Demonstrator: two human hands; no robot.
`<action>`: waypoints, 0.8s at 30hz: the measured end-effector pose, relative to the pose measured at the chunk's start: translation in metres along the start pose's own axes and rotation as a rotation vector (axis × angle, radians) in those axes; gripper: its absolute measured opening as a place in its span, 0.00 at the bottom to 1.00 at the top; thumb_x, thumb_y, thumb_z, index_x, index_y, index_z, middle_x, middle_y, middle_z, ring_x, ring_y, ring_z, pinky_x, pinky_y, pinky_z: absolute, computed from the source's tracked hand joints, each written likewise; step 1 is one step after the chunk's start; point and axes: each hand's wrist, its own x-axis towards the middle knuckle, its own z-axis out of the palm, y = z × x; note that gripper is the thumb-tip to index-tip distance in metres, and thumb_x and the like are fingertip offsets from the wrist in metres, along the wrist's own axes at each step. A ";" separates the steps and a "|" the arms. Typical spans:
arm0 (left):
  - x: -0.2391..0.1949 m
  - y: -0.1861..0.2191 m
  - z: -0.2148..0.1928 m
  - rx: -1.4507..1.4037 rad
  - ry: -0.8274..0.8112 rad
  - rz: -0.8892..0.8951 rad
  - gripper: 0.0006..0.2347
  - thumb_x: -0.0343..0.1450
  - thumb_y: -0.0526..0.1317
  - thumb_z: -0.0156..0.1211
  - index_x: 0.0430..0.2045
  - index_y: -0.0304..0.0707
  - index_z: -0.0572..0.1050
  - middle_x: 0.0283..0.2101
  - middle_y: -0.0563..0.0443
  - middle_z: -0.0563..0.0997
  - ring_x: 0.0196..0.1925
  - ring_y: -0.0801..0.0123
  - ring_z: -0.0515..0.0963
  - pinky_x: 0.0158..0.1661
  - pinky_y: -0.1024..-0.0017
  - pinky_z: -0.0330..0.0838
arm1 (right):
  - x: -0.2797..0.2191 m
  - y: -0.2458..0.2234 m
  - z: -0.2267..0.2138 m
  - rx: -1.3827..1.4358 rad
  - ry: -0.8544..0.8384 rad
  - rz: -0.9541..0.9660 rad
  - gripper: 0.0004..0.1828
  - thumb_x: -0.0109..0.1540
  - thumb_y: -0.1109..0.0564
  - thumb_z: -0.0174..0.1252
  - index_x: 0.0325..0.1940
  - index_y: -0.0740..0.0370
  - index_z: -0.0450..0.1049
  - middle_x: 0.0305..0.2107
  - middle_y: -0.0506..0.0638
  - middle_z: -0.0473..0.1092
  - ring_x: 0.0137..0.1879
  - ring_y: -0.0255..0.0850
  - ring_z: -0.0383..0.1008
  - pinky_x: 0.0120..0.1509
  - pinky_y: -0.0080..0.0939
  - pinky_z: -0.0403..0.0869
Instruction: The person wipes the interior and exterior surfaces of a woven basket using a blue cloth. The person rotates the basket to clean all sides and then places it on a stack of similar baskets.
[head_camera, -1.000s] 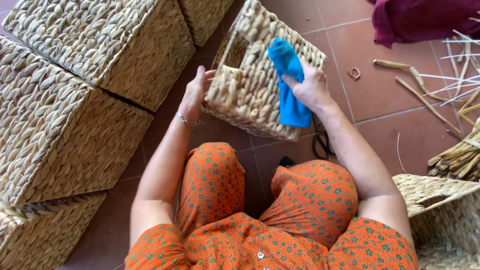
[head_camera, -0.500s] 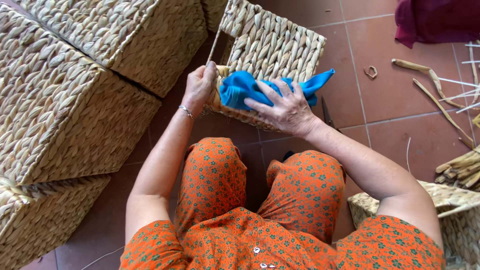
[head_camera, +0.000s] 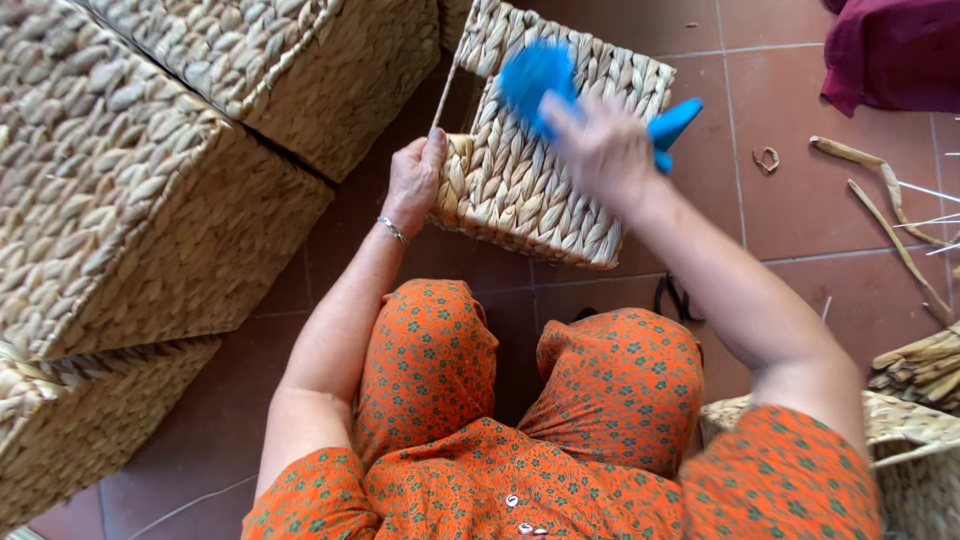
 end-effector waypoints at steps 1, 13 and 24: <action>0.002 -0.001 0.001 -0.021 -0.004 0.001 0.19 0.79 0.51 0.52 0.29 0.32 0.79 0.26 0.64 0.72 0.28 0.84 0.65 0.27 0.78 0.63 | -0.018 -0.019 -0.009 -0.004 -0.069 -0.105 0.23 0.69 0.59 0.62 0.69 0.52 0.73 0.40 0.54 0.70 0.41 0.47 0.70 0.39 0.48 0.71; 0.005 -0.011 0.004 0.003 0.026 0.035 0.21 0.78 0.53 0.51 0.26 0.33 0.80 0.23 0.65 0.73 0.26 0.85 0.65 0.27 0.79 0.64 | 0.046 0.053 0.030 -0.171 0.158 0.000 0.28 0.60 0.59 0.65 0.65 0.51 0.73 0.46 0.52 0.74 0.49 0.55 0.71 0.41 0.49 0.74; 0.013 -0.022 0.001 -0.252 -0.014 -0.164 0.21 0.77 0.55 0.54 0.32 0.34 0.81 0.27 0.61 0.76 0.26 0.83 0.69 0.27 0.78 0.67 | -0.022 -0.095 -0.008 0.103 -0.002 -0.357 0.30 0.56 0.63 0.58 0.64 0.61 0.73 0.38 0.53 0.68 0.42 0.50 0.70 0.38 0.47 0.73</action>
